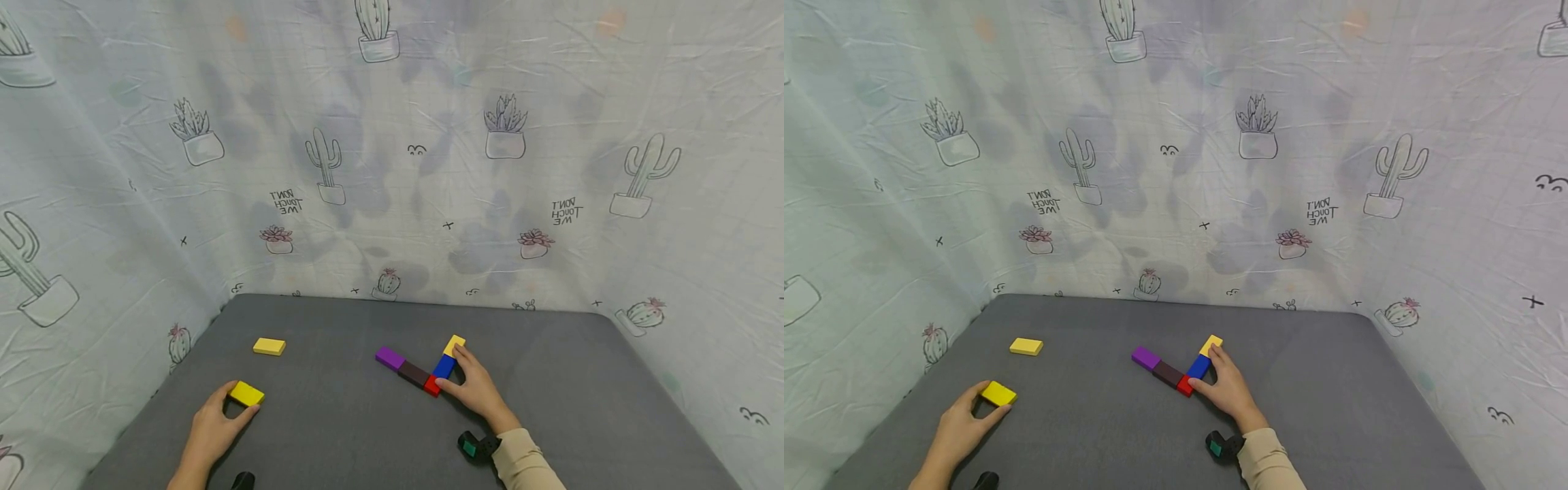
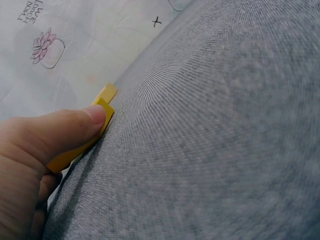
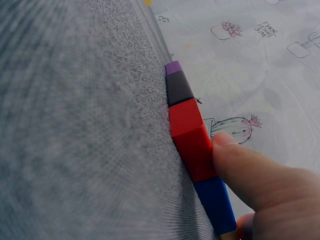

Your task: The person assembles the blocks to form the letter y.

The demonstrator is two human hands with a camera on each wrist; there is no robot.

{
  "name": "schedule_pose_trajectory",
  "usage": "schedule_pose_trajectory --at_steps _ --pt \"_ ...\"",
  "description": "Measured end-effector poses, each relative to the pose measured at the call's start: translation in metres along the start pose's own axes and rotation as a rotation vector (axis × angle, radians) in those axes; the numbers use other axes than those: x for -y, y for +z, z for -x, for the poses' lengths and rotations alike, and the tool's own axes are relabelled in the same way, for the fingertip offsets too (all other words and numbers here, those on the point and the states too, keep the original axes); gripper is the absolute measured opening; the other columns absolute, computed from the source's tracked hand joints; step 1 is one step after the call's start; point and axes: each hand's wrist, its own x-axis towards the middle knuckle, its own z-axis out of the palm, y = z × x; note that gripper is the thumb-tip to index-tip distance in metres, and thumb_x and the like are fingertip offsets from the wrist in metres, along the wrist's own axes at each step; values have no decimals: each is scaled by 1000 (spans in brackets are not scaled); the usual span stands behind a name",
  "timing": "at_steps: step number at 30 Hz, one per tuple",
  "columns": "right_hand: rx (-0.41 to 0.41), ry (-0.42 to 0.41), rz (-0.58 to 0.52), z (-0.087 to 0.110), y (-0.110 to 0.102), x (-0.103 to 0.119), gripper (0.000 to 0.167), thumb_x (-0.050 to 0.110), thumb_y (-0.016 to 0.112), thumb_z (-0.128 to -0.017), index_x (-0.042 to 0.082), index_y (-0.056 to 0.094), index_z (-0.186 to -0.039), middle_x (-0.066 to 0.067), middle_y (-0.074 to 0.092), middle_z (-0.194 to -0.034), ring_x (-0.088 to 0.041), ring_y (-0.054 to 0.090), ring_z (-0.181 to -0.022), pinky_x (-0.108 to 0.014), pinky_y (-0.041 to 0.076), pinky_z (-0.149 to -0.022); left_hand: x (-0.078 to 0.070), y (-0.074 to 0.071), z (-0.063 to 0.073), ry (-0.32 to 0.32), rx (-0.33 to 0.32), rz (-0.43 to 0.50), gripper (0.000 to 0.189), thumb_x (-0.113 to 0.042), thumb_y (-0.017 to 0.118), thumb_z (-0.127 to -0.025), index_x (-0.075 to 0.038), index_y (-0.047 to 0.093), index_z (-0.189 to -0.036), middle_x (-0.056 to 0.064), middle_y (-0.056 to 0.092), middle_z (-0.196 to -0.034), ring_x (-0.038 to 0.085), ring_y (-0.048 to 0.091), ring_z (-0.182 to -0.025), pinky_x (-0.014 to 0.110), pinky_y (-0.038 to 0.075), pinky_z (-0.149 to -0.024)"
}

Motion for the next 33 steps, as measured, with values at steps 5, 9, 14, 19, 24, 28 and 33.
schedule_pose_trajectory --at_steps 5,9,14,19,24,28,33 --pt "-9 -10 4 0 0 0 85 47 70 -81 -4 40 -141 -20 36 -149 -40 36 -135 -56 34 -106 0 -1 0 1 -3 21 84 -41 71 -81 9 35 -138 38 35 -138 54 36 -125 64 31 -102" --pt "-12 -15 2 0 1 0 84 47 70 -81 -4 40 -141 -20 36 -148 -40 36 -135 -56 35 -106 -1 -2 1 -5 3 35 84 -41 72 -81 9 35 -138 38 35 -139 53 36 -126 64 31 -103" --pt "-13 -10 -1 1 1 0 84 48 70 -81 -3 39 -142 -19 35 -149 -40 36 -135 -56 35 -106 0 -2 0 2 20 34 85 -41 71 -82 8 34 -139 38 34 -139 53 35 -126 64 31 -103" --pt "-21 -11 1 1 1 0 85 48 70 -81 -3 40 -142 -18 35 -149 -40 36 -135 -57 35 -105 -1 -1 0 7 27 33 85 -42 71 -82 8 34 -140 37 34 -139 53 35 -127 64 31 -103" --pt "-21 -11 0 2 1 -1 85 48 70 -81 -3 39 -142 -18 35 -150 -40 36 -135 -57 35 -106 -3 0 1 22 21 25 86 -43 73 -80 8 36 -139 37 36 -138 53 36 -126 64 32 -102" --pt "-19 -8 -12 2 1 -1 85 48 70 -81 -3 40 -142 -19 35 -149 -40 35 -135 -57 35 -106 -5 1 4 50 21 30 85 -44 73 -80 7 38 -138 36 38 -138 52 37 -126 63 33 -102" --pt "-19 -6 -19 2 1 -1 85 48 71 -81 -2 40 -142 -18 35 -150 -40 35 -136 -57 35 -105 -10 2 6 80 38 26 87 -48 73 -79 7 40 -137 36 39 -138 52 39 -125 63 35 -101"
